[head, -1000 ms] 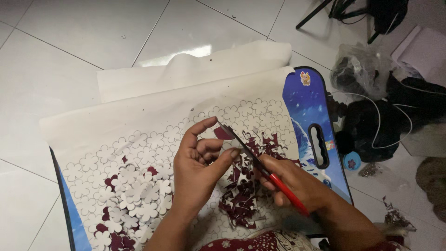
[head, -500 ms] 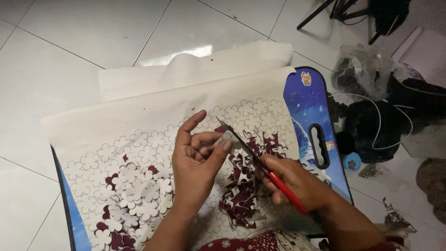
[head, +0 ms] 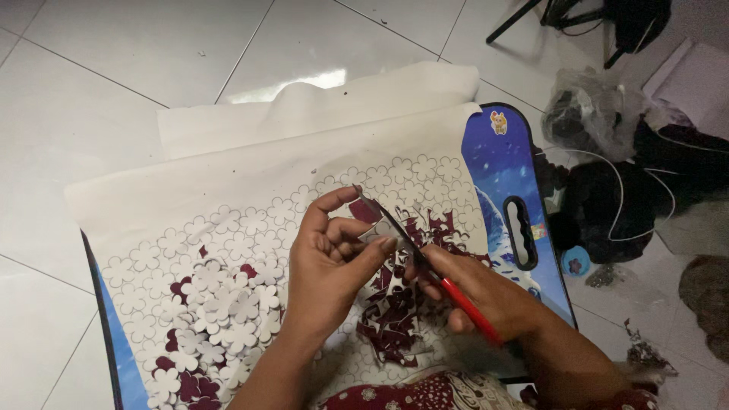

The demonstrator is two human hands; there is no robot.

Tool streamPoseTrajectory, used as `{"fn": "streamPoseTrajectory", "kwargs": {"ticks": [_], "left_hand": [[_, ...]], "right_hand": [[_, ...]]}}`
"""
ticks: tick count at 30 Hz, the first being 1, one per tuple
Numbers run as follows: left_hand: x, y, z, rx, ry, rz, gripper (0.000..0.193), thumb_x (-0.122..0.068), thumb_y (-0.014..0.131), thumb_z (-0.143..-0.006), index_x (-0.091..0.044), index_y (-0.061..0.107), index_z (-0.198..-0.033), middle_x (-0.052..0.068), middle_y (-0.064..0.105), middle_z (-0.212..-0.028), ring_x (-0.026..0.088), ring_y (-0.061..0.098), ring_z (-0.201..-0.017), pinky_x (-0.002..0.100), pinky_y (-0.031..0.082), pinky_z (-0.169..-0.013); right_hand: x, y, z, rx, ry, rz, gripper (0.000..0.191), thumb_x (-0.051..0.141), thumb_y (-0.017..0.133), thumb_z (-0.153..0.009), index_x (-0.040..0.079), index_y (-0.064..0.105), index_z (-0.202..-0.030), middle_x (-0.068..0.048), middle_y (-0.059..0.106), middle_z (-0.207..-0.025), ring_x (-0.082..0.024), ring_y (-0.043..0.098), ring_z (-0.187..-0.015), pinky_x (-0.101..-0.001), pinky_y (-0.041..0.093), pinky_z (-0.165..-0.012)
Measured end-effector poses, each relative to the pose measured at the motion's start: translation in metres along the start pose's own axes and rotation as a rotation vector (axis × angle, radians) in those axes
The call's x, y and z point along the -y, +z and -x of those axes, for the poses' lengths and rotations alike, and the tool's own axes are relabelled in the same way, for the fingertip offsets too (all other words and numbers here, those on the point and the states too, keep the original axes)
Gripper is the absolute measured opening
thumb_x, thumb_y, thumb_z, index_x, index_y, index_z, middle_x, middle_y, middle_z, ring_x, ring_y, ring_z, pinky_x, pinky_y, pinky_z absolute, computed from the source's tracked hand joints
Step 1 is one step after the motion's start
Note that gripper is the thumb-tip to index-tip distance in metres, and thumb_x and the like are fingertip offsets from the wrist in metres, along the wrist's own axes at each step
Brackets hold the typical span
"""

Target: The person sits on the floor with a printed pattern sheet on their lap and cuts out small flower-shaped pieces from the sheet using red-handled scissors. They cut one flower at a time, set finished pieces aside with the growing pile, and continue cutting more shapes.

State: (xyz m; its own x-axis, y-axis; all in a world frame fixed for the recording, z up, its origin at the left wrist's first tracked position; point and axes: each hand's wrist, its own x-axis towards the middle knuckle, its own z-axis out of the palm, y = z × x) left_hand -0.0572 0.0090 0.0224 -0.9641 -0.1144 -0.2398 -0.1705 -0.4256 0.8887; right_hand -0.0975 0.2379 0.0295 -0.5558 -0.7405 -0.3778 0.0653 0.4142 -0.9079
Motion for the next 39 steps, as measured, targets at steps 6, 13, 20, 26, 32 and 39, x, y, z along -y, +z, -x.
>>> {"fn": "streamPoseTrajectory", "kwargs": {"ticks": [6,13,20,26,32,39], "left_hand": [[-0.005,-0.002,0.0,0.01,0.004,0.016,0.063,0.007,0.076,-0.084,0.003,0.047,-0.14,0.009,0.072,-0.092,0.013,0.073,-0.085,0.024,0.063,-0.076],[-0.013,-0.008,0.0,0.004,-0.034,-0.064,0.069,0.01,0.076,-0.079,0.001,0.048,-0.142,0.007,0.07,-0.087,0.011,0.073,-0.081,0.021,0.061,-0.069],[-0.017,-0.011,-0.003,0.003,-0.062,-0.113,0.071,0.009,0.076,-0.078,-0.002,0.049,-0.143,0.006,0.068,-0.087,0.011,0.074,-0.08,0.021,0.062,-0.067],[-0.012,-0.01,-0.003,-0.008,-0.031,-0.163,0.065,0.006,0.074,-0.083,-0.002,0.05,-0.143,0.006,0.071,-0.091,0.01,0.073,-0.084,0.02,0.06,-0.069],[0.004,0.0,0.001,0.013,0.026,-0.005,0.058,0.003,0.074,-0.088,0.001,0.051,-0.141,0.008,0.07,-0.095,0.01,0.069,-0.085,0.019,0.057,-0.069],[0.017,0.009,0.004,-0.029,-0.037,0.094,0.052,0.0,0.076,-0.086,0.002,0.055,-0.134,0.009,0.071,-0.096,0.011,0.068,-0.082,0.02,0.053,-0.061]], "right_hand": [[0.001,0.0,0.001,-0.03,-0.008,0.118,0.121,0.108,0.035,-0.063,0.004,0.059,-0.121,-0.001,0.053,-0.075,-0.015,0.05,-0.064,-0.0326,0.038,-0.056],[-0.005,-0.003,0.003,-0.026,-0.021,0.136,0.113,0.106,0.041,-0.064,0.004,0.059,-0.111,-0.001,0.062,-0.08,-0.014,0.064,-0.071,-0.0313,0.05,-0.058],[-0.009,-0.007,0.004,-0.008,-0.012,0.152,0.106,0.103,0.045,-0.064,0.006,0.062,-0.102,0.0,0.054,-0.067,-0.014,0.056,-0.06,-0.0317,0.042,-0.052],[-0.011,-0.007,0.002,-0.009,-0.055,0.174,0.108,0.102,0.044,-0.069,0.004,0.06,-0.109,0.0,0.055,-0.07,-0.013,0.057,-0.063,-0.0317,0.044,-0.055],[-0.012,-0.001,-0.001,-0.003,-0.03,0.055,0.118,0.102,0.045,-0.068,0.001,0.057,-0.129,0.001,0.052,-0.076,-0.013,0.051,-0.065,-0.03,0.042,-0.056],[-0.013,0.01,0.001,-0.049,0.011,-0.174,0.124,0.102,0.053,-0.064,0.003,0.051,-0.14,0.001,0.051,-0.082,-0.012,0.049,-0.071,-0.0277,0.041,-0.06]]}}
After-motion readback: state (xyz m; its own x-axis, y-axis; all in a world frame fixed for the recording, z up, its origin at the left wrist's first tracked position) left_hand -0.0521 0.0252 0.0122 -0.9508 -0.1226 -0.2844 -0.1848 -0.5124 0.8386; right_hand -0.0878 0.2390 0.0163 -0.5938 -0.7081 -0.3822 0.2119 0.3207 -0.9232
